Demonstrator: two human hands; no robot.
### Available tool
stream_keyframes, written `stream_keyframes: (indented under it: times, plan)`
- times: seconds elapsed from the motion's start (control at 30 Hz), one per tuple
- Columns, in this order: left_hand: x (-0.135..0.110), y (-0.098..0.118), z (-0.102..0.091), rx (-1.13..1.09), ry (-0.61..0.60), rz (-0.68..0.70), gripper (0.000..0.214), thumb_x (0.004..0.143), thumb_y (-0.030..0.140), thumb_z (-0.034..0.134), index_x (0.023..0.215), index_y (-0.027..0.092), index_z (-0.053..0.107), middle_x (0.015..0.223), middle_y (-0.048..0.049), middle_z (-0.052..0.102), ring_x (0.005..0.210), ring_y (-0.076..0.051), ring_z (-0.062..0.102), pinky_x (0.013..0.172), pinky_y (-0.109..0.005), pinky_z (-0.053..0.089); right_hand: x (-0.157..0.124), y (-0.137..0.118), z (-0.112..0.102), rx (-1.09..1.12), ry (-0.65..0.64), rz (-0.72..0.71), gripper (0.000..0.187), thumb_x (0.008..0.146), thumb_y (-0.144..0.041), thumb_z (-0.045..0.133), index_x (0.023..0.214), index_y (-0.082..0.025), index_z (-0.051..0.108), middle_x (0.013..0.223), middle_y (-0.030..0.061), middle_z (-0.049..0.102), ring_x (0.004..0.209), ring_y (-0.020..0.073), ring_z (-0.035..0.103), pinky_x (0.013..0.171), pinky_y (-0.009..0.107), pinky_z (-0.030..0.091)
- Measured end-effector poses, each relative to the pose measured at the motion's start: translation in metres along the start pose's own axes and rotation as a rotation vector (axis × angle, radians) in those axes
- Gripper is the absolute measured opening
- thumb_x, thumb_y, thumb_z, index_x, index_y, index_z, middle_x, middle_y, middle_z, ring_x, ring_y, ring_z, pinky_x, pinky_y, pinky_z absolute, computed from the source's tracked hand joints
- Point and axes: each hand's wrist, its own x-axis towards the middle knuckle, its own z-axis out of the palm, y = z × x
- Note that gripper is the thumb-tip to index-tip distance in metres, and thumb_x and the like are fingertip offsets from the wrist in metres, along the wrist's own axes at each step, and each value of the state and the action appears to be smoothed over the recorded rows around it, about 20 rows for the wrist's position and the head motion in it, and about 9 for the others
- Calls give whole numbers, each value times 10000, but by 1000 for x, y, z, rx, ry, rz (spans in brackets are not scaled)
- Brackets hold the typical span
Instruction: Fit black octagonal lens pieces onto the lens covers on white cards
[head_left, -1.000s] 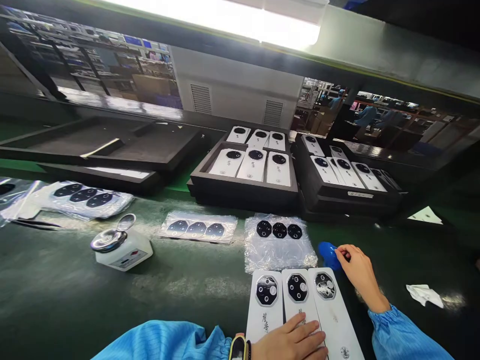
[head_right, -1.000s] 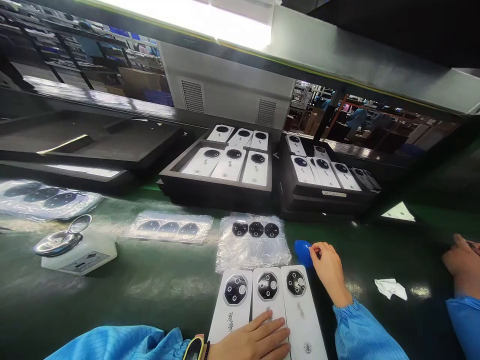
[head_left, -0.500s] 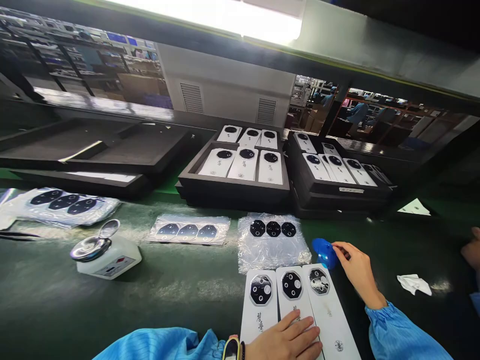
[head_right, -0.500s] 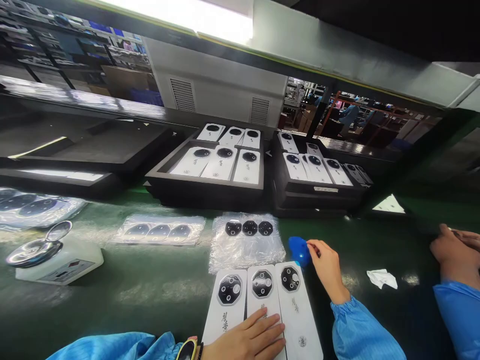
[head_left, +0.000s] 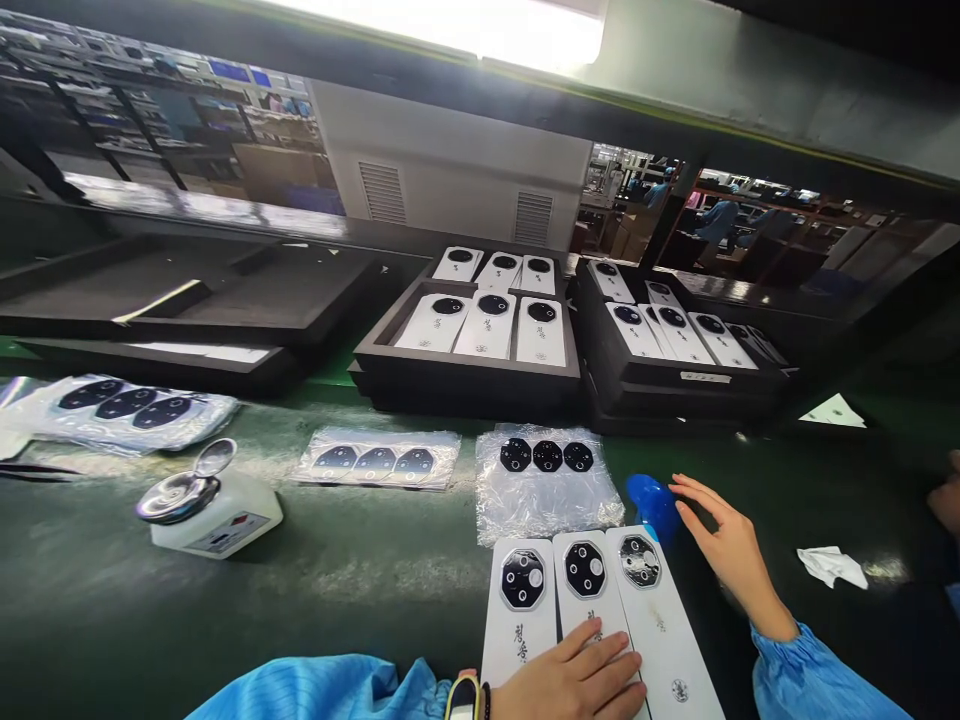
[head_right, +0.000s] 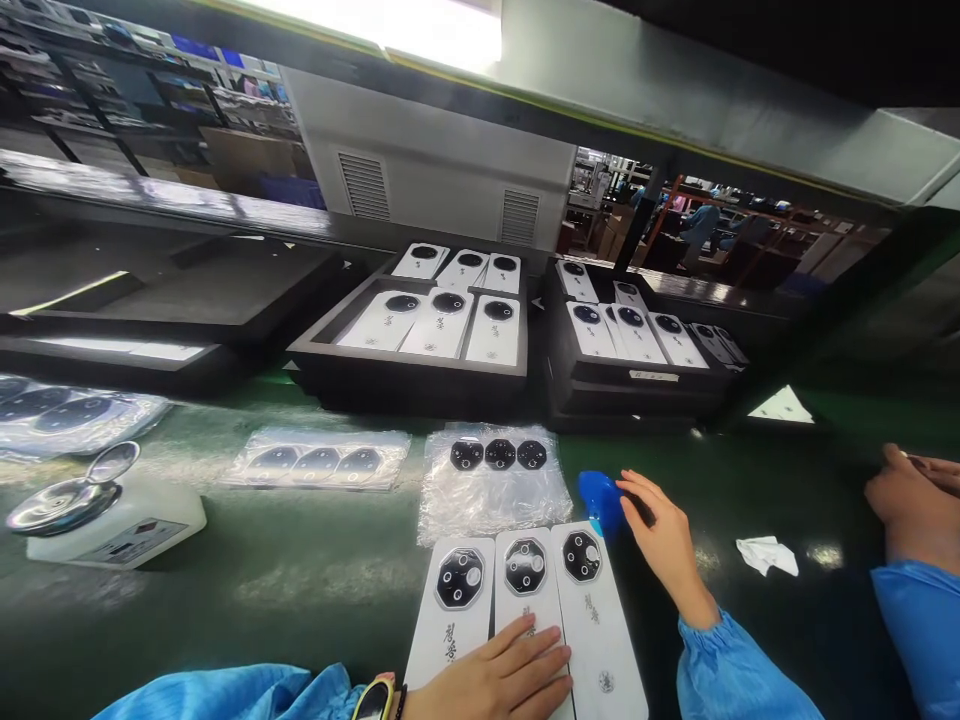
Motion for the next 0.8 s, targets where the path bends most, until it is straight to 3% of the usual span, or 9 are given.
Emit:
stream_keyframes:
  times: [0.17,0.3,0.63,0.8]
  plan:
    - [-5,3,5,41,-80,17,268,1011,295,413,1136,161,610,1112,19,713,1093,-149,597,974,-291,438,-14,3,-6,-9,-123,-58,333,759,-483,606,1004,-294,728,1170,46,695,1129,297,620,955,473,522]
    - [-8,6,9,59,21,-10,254,1011,287,416,1095,185,633,1077,43,718,1073,-134,588,986,-281,427,-17,7,-5,-13,-178,-52,358,767,-436,624,1096,-315,700,1243,30,657,1174,297,590,974,483,508]
    - [-6,12,21,124,33,-13,175,989,272,475,984,223,643,990,41,708,990,-137,585,948,-277,425,5,10,6,7,-159,-1,305,749,-394,641,1031,-304,719,1221,35,666,1186,297,571,996,499,479]
    - [2,13,20,122,168,-46,179,988,226,473,920,205,638,927,42,697,942,-137,583,914,-288,426,6,6,9,51,-119,20,307,754,-396,605,1003,-269,730,1227,57,664,1184,295,577,1006,503,470]
